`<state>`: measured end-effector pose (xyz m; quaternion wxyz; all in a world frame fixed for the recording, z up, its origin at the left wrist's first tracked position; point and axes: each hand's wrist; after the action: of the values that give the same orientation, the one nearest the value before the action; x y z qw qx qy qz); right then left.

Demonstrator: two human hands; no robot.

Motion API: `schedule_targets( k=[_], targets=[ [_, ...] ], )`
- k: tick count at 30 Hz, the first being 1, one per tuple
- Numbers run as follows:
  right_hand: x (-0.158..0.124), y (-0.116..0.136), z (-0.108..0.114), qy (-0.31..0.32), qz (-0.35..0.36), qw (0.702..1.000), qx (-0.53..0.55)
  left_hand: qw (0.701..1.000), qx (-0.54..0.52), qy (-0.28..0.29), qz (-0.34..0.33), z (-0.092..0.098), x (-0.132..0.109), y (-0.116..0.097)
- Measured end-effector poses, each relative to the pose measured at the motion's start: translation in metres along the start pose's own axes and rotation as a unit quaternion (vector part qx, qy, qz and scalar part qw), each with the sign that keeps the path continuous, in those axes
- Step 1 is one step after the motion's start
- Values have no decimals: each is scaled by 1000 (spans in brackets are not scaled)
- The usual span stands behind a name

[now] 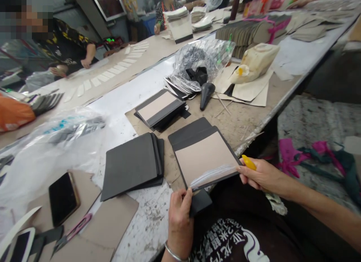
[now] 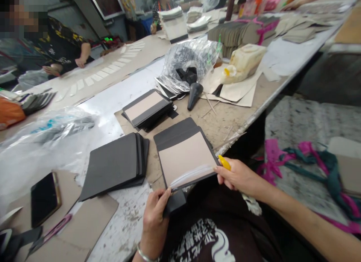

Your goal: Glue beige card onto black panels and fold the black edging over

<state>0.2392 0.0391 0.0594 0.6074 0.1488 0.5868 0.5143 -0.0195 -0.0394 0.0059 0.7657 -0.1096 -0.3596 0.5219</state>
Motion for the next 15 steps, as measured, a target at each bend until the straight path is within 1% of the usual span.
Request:
schedule_targets(
  k=[3, 6, 11, 15],
  targets=[
    [-1, 4, 0, -4, 13, 1000, -2, 1000, 3, -5, -8, -1, 1, 1],
    [1, 4, -2, -12, 25, 1000, 3, 1000, 11, 13, -21, -1, -3, 5],
    [4, 0, -6, -28, 33, 999, -5, 999, 16, 31, -6, -2, -8, 8],
    [7, -4, -9, -43, 47, 998, -1, 1000, 17, 24, -11, -3, -8, 9]
  ],
)
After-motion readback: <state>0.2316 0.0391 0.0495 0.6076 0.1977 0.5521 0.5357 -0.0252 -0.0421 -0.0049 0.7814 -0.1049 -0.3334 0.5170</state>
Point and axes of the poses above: each hand's wrist, its own x-axis towards the middle knuckle, its own z-axis out of the back of the hand, y = z × x, and after that the axes turned 2 degrees about y, right-handed
